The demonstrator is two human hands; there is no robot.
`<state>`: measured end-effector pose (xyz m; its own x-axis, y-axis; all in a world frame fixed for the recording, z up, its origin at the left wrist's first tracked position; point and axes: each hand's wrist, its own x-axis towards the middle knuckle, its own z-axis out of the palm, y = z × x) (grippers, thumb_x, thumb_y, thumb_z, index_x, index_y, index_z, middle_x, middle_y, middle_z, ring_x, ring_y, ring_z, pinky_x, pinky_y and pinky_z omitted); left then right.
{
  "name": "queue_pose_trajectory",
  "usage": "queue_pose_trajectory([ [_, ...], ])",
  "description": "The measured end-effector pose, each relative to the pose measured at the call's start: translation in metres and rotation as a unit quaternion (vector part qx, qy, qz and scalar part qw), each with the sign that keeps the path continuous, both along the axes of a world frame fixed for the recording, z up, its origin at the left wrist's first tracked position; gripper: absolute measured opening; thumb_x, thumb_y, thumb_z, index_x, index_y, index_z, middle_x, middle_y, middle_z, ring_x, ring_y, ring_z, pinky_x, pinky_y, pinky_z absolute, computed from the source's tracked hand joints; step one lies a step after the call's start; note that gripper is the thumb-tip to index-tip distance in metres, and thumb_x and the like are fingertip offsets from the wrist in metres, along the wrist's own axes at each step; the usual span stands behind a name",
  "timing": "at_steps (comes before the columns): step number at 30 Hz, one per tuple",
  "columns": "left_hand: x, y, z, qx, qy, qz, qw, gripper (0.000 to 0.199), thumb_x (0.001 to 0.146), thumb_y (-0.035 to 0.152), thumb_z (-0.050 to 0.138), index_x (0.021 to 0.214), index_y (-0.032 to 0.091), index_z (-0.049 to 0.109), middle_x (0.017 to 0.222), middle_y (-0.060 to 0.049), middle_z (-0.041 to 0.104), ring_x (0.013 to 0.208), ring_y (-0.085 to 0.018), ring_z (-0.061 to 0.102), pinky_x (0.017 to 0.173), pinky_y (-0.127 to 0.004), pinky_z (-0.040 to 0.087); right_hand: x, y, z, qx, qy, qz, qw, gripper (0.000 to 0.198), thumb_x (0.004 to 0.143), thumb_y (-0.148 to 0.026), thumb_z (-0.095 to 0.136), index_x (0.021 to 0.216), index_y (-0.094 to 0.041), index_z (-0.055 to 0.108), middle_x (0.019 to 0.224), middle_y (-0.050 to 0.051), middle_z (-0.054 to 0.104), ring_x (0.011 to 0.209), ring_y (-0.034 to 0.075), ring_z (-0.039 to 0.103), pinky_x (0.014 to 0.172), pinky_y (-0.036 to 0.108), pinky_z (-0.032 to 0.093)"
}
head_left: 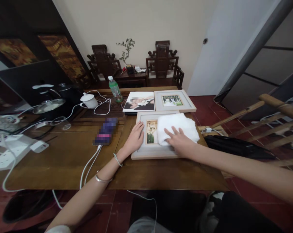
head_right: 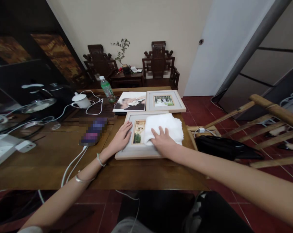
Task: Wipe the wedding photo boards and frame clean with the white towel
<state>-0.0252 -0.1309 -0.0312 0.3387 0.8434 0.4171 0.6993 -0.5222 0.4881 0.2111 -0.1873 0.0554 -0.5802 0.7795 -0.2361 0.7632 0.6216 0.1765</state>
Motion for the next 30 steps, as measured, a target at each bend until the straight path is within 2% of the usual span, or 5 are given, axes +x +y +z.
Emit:
queue_pose_trajectory([
  [7,0.001,-0.001,0.003,-0.005,0.008,0.003,1.000,0.044,0.091,0.022,0.037,0.132,0.011,0.049,0.141,-0.015,0.047,0.137,-0.027,0.034,0.114,-0.052,0.028,-0.008,-0.059,0.044,-0.165,0.069,0.015,0.984,0.060,0.070,0.003,0.044,0.123,-0.020,0.060,0.148,0.011,0.038,0.128,0.036,0.043,0.096,0.048,0.044],
  [12,0.001,-0.001,0.005,-0.009,0.017,0.002,1.000,0.045,0.092,0.023,0.035,0.130,0.006,0.050,0.141,-0.019,0.046,0.137,-0.029,0.034,0.114,-0.051,0.027,-0.005,-0.042,0.016,-0.102,0.079,0.029,0.991,0.064,0.069,0.004,0.048,0.129,-0.018,0.055,0.152,0.013,0.030,0.137,0.040,0.026,0.104,0.057,0.034],
  [16,0.000,0.000,0.004,-0.008,0.013,0.001,1.000,0.044,0.091,0.023,0.037,0.130,0.006,0.050,0.141,-0.019,0.046,0.138,-0.028,0.033,0.114,-0.050,0.027,0.003,0.006,-0.008,-0.028,0.072,0.034,0.996,0.063,0.072,0.005,0.047,0.131,-0.016,0.052,0.155,0.015,0.021,0.140,0.040,0.016,0.107,0.060,0.025],
  [23,-0.001,0.000,0.002,-0.010,0.006,-0.001,1.000,0.044,0.092,0.025,0.036,0.131,0.007,0.049,0.141,-0.018,0.046,0.138,-0.027,0.033,0.115,-0.048,0.027,0.002,0.083,-0.016,0.100,0.049,0.012,0.994,0.058,0.078,0.009,0.037,0.127,-0.015,0.056,0.156,0.014,0.015,0.140,0.043,0.012,0.105,0.065,0.023],
  [30,0.000,0.000,0.001,-0.003,0.012,-0.003,1.000,0.044,0.091,0.023,0.037,0.132,0.009,0.048,0.141,-0.017,0.046,0.138,-0.027,0.033,0.114,-0.051,0.027,-0.011,0.041,-0.011,0.020,0.020,-0.013,1.000,0.059,0.074,0.006,0.045,0.129,-0.015,0.055,0.155,0.016,0.020,0.136,0.049,0.016,0.101,0.069,0.026],
])
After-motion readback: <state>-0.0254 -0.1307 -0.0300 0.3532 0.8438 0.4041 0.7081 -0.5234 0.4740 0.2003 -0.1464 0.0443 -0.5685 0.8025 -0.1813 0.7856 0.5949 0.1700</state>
